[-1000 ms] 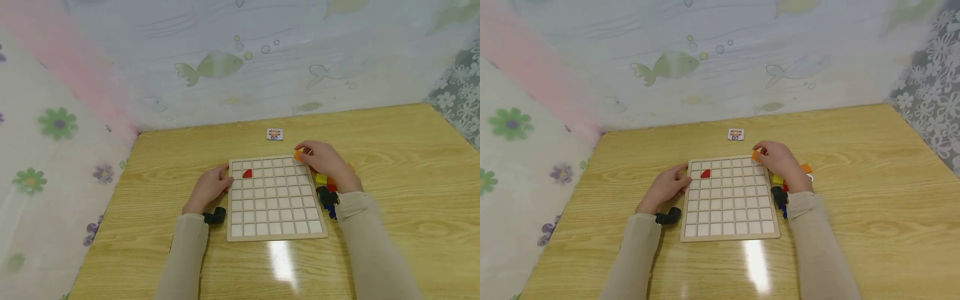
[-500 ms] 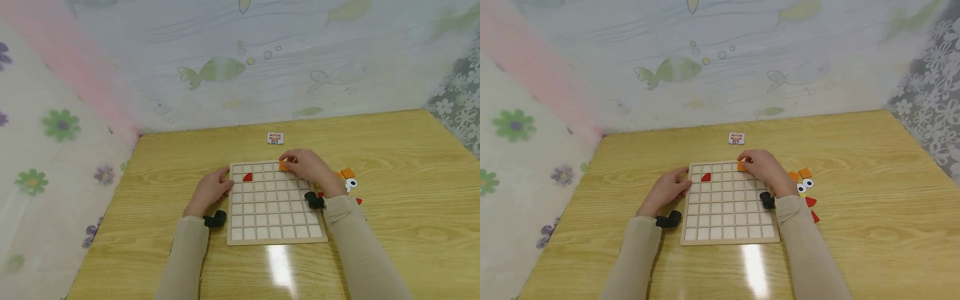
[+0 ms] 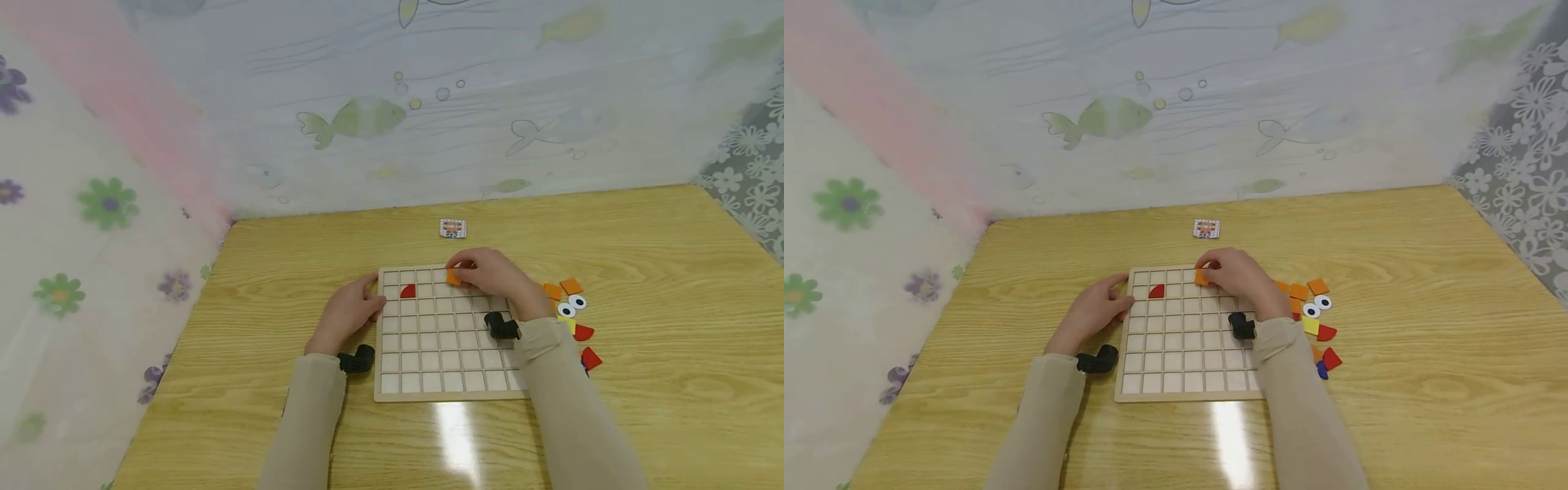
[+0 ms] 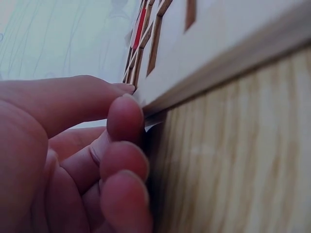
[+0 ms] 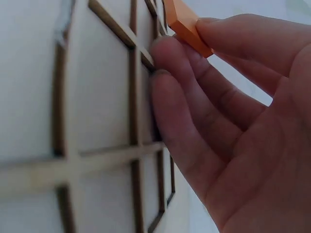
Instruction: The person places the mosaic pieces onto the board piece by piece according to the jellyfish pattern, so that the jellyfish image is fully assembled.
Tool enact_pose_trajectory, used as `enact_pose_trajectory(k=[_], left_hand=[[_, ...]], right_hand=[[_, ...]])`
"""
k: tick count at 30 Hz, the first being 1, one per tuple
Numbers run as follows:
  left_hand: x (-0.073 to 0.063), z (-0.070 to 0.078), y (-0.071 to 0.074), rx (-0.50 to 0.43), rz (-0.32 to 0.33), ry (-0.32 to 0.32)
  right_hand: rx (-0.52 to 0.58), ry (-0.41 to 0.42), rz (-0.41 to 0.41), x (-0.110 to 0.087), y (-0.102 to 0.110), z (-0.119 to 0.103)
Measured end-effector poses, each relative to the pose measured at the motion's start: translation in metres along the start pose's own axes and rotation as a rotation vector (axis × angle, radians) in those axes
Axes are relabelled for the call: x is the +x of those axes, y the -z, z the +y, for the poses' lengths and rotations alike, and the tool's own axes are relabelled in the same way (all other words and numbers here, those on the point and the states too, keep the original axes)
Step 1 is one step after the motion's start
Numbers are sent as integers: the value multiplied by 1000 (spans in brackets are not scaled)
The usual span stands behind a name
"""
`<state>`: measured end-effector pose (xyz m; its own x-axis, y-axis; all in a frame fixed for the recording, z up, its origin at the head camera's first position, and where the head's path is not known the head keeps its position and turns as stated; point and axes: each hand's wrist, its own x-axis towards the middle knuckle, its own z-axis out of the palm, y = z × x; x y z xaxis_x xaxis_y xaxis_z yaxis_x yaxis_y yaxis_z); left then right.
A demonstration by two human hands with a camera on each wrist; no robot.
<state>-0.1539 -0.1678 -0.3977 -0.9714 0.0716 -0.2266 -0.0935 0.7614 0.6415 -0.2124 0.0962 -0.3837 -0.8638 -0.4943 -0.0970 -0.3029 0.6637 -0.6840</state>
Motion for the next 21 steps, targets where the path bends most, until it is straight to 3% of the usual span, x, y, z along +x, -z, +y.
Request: enact_pose_trajectory(k=[12, 21], left_hand=[[-1, 2, 0, 4, -5, -23], [-2, 1, 1, -1, -14, 5]], right_hand=[[-72, 10, 11, 4, -12, -17], [-69, 43, 37, 8, -24, -26]])
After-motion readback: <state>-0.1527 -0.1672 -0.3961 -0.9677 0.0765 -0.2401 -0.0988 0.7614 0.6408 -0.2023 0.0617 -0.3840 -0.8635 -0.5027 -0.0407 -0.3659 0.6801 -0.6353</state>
